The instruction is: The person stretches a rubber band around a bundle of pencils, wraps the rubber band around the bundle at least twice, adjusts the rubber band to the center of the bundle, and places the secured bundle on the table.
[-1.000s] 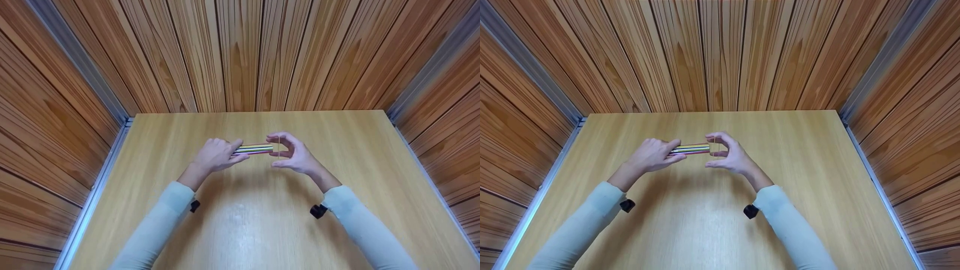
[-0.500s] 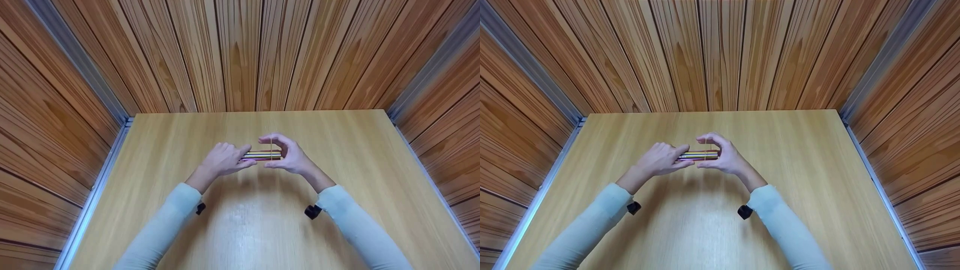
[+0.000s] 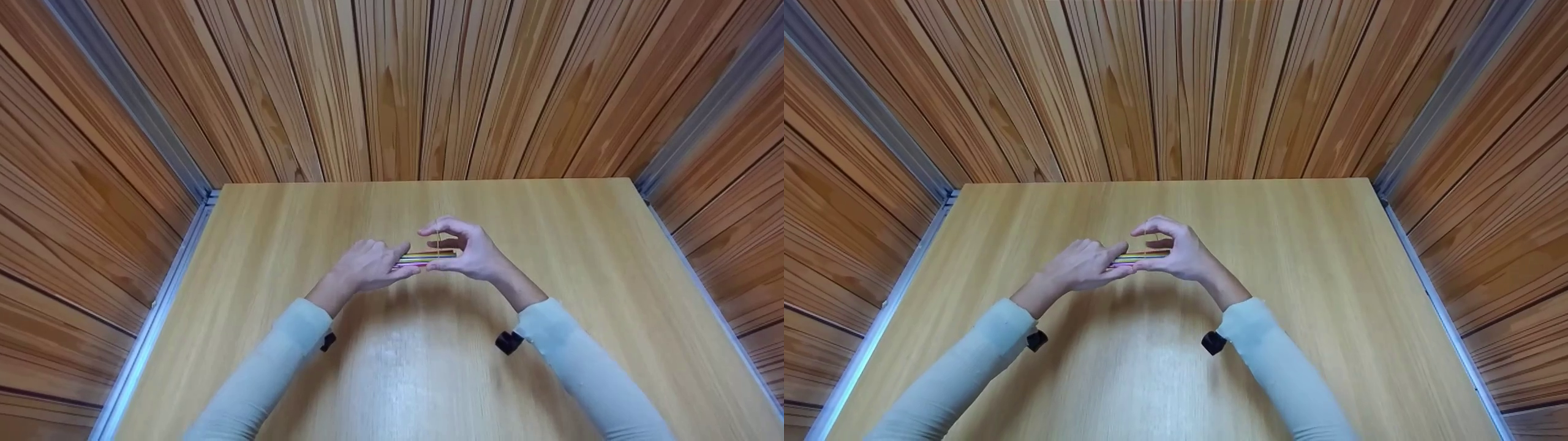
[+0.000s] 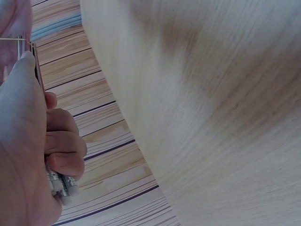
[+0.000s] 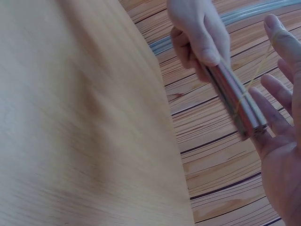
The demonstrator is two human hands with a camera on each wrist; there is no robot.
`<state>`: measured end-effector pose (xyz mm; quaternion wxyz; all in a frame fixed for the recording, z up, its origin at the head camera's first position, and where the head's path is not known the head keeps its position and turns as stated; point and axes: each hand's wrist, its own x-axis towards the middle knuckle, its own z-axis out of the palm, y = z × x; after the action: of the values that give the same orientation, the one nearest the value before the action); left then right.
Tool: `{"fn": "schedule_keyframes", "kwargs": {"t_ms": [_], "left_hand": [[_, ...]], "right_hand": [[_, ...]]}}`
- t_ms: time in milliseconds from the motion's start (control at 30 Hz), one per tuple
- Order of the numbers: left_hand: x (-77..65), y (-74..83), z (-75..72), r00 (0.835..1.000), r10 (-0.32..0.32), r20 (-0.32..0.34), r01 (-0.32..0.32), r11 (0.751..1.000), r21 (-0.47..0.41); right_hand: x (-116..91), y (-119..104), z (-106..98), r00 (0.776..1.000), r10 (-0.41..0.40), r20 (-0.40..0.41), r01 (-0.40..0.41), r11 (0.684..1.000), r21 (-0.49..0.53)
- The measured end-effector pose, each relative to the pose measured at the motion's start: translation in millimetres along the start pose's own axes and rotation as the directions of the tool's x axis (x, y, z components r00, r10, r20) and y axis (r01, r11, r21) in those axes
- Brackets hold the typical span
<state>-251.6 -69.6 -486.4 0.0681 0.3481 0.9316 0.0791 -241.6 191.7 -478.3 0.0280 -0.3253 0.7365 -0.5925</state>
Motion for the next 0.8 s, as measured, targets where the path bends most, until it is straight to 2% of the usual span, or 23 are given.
{"fn": "schedule_keyframes", "kwargs": {"t_ms": [167, 333, 533, 633, 800], "left_hand": [[-1.0, -1.4, 4.3, 1.0, -0.009, 0.029, 0.011, 0.999, -0.049], [0.2, -2.0, 7.9, 1.0, 0.003, 0.026, -0.001, 0.998, -0.06], [5.1, -3.4, 7.4, 0.999, -0.028, 0.045, 0.032, 0.995, -0.089], [6.0, -10.6, 5.1, 0.998, -0.055, 0.03, 0.058, 0.991, -0.123], [5.1, -23.3, -1.2, 0.994, -0.102, -0.042, 0.096, 0.987, -0.126]], "right_hand": [[6.3, -7.2, -0.6, 0.994, -0.108, 0.01, 0.108, 0.994, -0.011], [15.1, -18.0, -5.0, 0.975, -0.221, -0.013, 0.221, 0.975, -0.018], [19.0, -23.5, -4.7, 0.96, -0.28, -0.027, 0.279, 0.959, -0.047], [16.2, -22.4, 0.4, 0.953, -0.301, -0.019, 0.3, 0.953, -0.054], [9.6, -18.5, 10.6, 0.939, -0.345, 0.006, 0.344, 0.936, -0.068]]}}
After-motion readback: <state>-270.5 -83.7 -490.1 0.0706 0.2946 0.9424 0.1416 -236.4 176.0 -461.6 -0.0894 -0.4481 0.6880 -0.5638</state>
